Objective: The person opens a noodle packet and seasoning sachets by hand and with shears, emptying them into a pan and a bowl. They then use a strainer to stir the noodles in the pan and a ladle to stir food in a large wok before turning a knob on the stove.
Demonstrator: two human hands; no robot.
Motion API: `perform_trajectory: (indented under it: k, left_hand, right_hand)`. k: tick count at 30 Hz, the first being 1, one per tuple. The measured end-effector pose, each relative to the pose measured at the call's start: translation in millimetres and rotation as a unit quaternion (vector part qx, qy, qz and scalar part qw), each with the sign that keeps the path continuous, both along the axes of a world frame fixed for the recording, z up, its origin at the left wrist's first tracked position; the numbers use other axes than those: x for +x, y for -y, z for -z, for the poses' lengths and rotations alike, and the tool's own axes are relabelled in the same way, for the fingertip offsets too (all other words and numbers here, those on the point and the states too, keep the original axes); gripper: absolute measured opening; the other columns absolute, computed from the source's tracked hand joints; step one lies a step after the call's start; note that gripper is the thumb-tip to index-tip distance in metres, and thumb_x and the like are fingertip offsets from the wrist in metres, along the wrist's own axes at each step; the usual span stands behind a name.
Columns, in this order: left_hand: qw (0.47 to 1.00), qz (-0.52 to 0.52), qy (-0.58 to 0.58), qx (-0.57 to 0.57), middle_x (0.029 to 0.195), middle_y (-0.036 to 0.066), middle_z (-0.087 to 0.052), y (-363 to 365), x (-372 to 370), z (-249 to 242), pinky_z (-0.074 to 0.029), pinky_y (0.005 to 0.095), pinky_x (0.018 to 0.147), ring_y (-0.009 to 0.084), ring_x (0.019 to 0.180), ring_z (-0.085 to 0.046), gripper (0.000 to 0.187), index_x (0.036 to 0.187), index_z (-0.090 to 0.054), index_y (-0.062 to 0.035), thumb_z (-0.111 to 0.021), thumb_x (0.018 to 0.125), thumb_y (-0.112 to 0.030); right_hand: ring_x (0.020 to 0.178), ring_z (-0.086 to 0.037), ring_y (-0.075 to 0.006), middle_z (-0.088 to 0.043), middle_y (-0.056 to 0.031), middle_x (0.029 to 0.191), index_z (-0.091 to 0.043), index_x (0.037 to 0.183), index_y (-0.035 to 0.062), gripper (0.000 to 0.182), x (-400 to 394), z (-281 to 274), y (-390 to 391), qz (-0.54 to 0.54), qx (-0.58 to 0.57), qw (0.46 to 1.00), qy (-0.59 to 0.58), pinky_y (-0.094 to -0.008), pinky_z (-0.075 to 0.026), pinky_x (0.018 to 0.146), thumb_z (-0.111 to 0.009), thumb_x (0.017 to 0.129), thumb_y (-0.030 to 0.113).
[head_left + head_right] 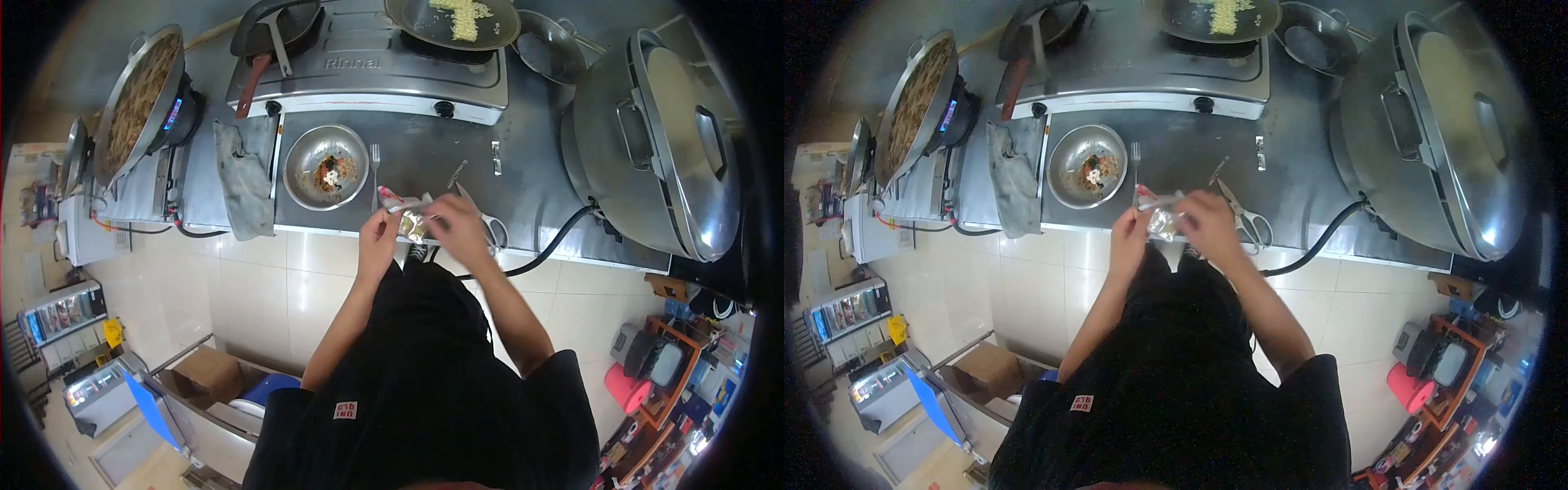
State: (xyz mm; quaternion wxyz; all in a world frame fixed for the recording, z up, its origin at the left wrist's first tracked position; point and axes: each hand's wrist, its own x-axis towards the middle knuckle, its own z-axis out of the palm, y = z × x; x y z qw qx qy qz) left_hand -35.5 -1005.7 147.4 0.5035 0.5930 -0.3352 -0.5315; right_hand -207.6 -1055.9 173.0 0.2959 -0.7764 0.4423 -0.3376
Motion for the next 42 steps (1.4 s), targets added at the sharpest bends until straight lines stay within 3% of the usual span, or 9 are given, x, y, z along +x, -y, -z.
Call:
perform_trajectory:
  k: [5, 9, 12, 19, 26, 28, 34, 40, 42]
  left_hand:
    - [0.995, 0.090, 0.037, -0.020, 0.070, -0.005, -0.043, -14, -9, 16, -0.033, 0.0220, 0.057, 0.0044, 0.064, -0.040, 0.028, 0.071, -0.047, -0.0057, -0.054, 0.096, -0.016]
    - [0.996, -0.029, -0.063, 0.054, 0.073, -0.002, -0.053, -18, 0, 10, -0.037, 0.0216, 0.061, 0.0063, 0.068, -0.048, 0.025, 0.077, -0.055, -0.0067, -0.053, 0.095, -0.024]
    - [0.996, -0.031, -0.055, 0.063, 0.073, -0.003, -0.053, -22, 9, 21, -0.036, 0.0211, 0.062, 0.0060, 0.068, -0.046, 0.022, 0.080, -0.056, -0.0074, -0.053, 0.095, -0.023]
    - [0.997, 0.017, -0.050, 0.051, 0.079, 0.000, -0.059, -25, 15, 17, -0.038, 0.0221, 0.065, 0.0059, 0.070, -0.047, 0.023, 0.092, -0.062, -0.0036, -0.053, 0.095, -0.024]
    - [0.995, -0.015, -0.089, 0.044, 0.076, -0.002, -0.056, -26, 16, 16, -0.036, 0.0213, 0.064, 0.0051, 0.070, -0.047, 0.020, 0.084, -0.056, -0.0056, -0.053, 0.096, -0.021]
    - [0.995, -0.037, -0.088, 0.041, 0.067, -0.004, -0.047, -24, 14, 12, -0.033, 0.0222, 0.058, 0.0046, 0.063, -0.041, 0.034, 0.066, -0.044, -0.0090, -0.056, 0.095, -0.021]
    - [0.999, -0.003, -0.036, 0.039, 0.074, 0.001, -0.060, -19, 19, 20, -0.040, 0.0228, 0.061, 0.0059, 0.067, -0.053, 0.026, 0.074, -0.053, -0.0062, -0.053, 0.096, -0.019]
    - [0.997, 0.054, 0.045, 0.019, 0.073, 0.001, -0.060, -15, 6, 19, -0.041, 0.0225, 0.062, 0.0062, 0.068, -0.055, 0.027, 0.071, -0.049, -0.0066, -0.055, 0.095, -0.017]
    - [0.991, 0.091, 0.091, 0.041, 0.074, 0.001, -0.060, -15, 2, 12, -0.042, 0.0225, 0.062, 0.0064, 0.070, -0.057, 0.024, 0.074, -0.052, -0.0061, -0.054, 0.095, -0.018]
  right_hand:
    - [0.084, -0.059, -0.0319, -0.060, -0.0091, 0.094, -0.064, 0.089, 0.0042, 0.018, 27, 26, -13, -0.019, 0.021, 0.981, -0.194, -0.0410, -0.046, 0.076, -0.067, 0.073, 0.013]
    - [0.095, -0.061, -0.0345, -0.061, -0.0157, 0.108, -0.062, 0.109, 0.0034, 0.028, 19, 8, -18, -0.146, 0.116, 0.981, 0.046, -0.0403, -0.049, 0.081, -0.063, 0.084, 0.017]
    - [0.092, -0.063, -0.0340, -0.062, -0.0162, 0.110, -0.063, 0.113, 0.0092, 0.029, -6, -1, 6, -0.071, 0.251, 0.963, 0.064, -0.0388, -0.051, 0.080, -0.060, 0.084, 0.009]
    - [0.095, -0.060, -0.0313, -0.063, -0.0095, 0.101, -0.067, 0.104, 0.0113, 0.023, -74, 101, 111, 0.058, -0.023, 0.983, -0.172, -0.0392, -0.050, 0.078, -0.058, 0.083, 0.005]
    - [0.084, -0.061, -0.0297, -0.060, -0.0107, 0.089, -0.061, 0.088, 0.0052, 0.008, -86, 118, 118, 0.016, 0.009, 0.981, -0.191, -0.0386, -0.049, 0.074, -0.063, 0.081, 0.007]
    - [0.078, -0.061, -0.0278, -0.059, -0.0106, 0.088, -0.059, 0.086, 0.0049, 0.008, -80, 95, 111, 0.026, 0.084, 0.987, -0.135, -0.0370, -0.049, 0.071, -0.063, 0.080, 0.008]
    - [0.073, -0.062, -0.0265, -0.059, -0.0112, 0.075, -0.059, 0.083, 0.0058, 0.009, -40, -44, 62, -0.211, 0.233, 0.945, -0.090, -0.0358, -0.047, 0.071, -0.062, 0.075, 0.006]
    - [0.071, -0.061, -0.0271, -0.061, -0.0100, 0.074, -0.059, 0.081, 0.0047, 0.009, -4, -48, 32, -0.181, -0.014, 0.926, -0.332, -0.0378, -0.047, 0.063, -0.062, 0.073, 0.007]
    - [0.072, -0.062, -0.0278, -0.063, -0.0104, 0.077, -0.063, 0.087, 0.0060, 0.011, 13, -14, 21, -0.200, -0.051, 0.947, -0.246, -0.0385, -0.048, 0.064, -0.062, 0.076, 0.009]
